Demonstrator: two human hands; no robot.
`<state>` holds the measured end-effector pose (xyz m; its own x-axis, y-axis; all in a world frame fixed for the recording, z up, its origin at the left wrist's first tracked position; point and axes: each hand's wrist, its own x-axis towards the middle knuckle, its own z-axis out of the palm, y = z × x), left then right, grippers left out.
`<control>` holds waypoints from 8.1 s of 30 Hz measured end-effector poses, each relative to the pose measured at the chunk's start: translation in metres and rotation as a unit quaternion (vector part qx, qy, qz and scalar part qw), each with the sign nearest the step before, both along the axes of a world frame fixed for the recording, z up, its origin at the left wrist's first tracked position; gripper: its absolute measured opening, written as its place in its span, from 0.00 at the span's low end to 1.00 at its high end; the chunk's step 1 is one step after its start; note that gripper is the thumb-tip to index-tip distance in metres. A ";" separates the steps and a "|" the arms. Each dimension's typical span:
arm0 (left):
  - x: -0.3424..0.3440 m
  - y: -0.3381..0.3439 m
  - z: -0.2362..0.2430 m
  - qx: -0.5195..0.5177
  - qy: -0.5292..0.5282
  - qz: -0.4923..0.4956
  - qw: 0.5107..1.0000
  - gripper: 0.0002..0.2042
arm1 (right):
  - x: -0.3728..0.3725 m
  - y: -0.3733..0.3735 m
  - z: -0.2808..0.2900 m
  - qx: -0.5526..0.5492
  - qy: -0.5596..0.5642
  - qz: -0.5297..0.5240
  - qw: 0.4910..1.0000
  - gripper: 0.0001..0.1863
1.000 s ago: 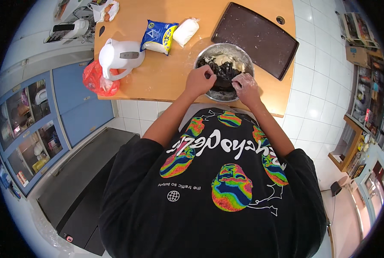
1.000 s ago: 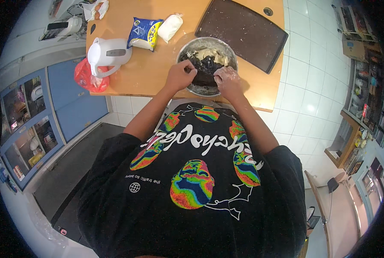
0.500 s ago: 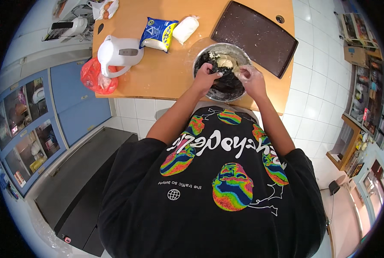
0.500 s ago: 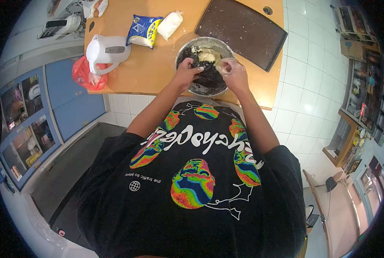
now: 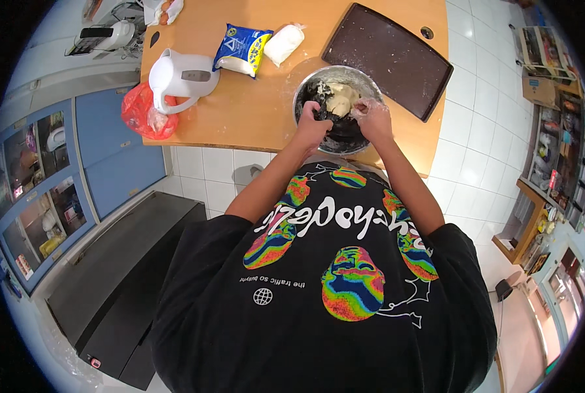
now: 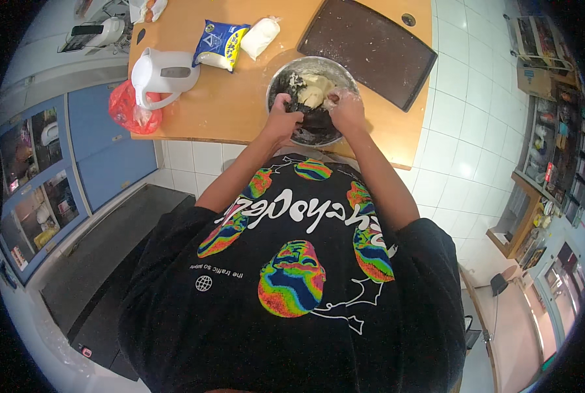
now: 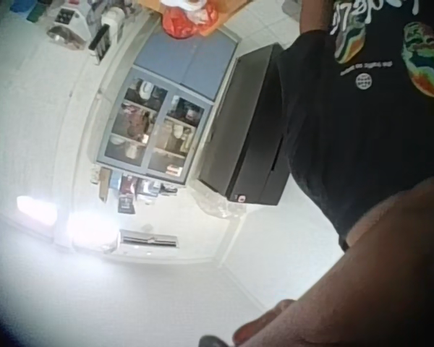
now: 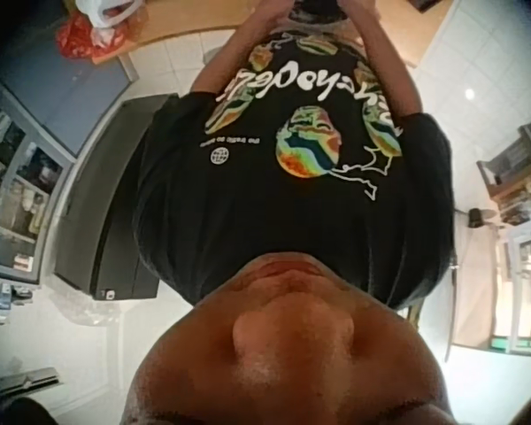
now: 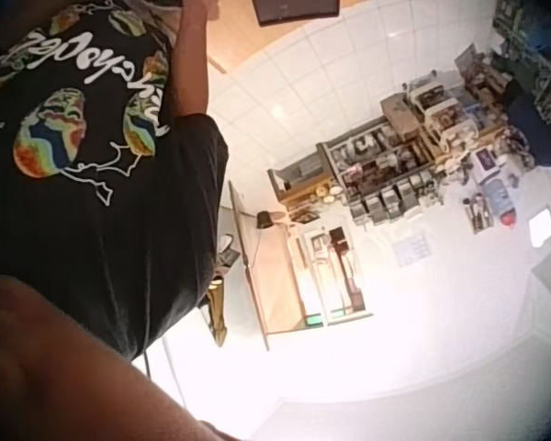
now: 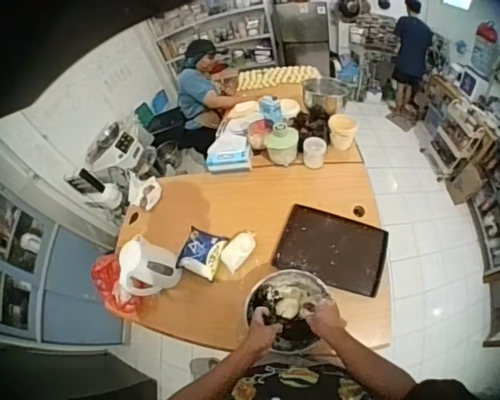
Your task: The person kneads dough in a metal bowl and then adds black squid ink from a plastic bag, incorporating it into the dough mixture by hand.
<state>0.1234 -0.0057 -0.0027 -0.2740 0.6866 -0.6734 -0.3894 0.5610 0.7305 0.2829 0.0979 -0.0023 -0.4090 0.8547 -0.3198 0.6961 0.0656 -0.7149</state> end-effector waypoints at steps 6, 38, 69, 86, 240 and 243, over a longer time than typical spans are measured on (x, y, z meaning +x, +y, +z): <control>-0.004 -0.003 0.010 0.013 -0.034 0.030 0.999 0.26 | 0.006 0.009 -0.006 0.052 0.008 0.029 0.998 0.13; 0.002 0.004 0.019 -0.042 -0.098 0.161 0.981 0.35 | 0.008 -0.007 -0.001 -0.060 -0.016 0.001 0.998 0.22; 0.022 0.011 0.017 0.048 -0.149 0.113 0.981 0.19 | 0.032 -0.049 0.006 0.326 0.041 0.145 0.933 0.07; 0.017 0.000 0.019 0.110 -0.231 0.177 0.950 0.22 | 0.029 -0.019 0.018 0.199 0.120 0.109 0.967 0.19; -0.012 -0.016 0.010 -0.036 -0.036 0.101 0.994 0.31 | -0.024 -0.016 0.023 -0.006 -0.244 0.175 0.954 0.43; -0.013 -0.015 0.013 -0.034 -0.033 0.098 0.994 0.32 | -0.015 -0.009 -0.003 0.005 -0.175 0.167 0.970 0.41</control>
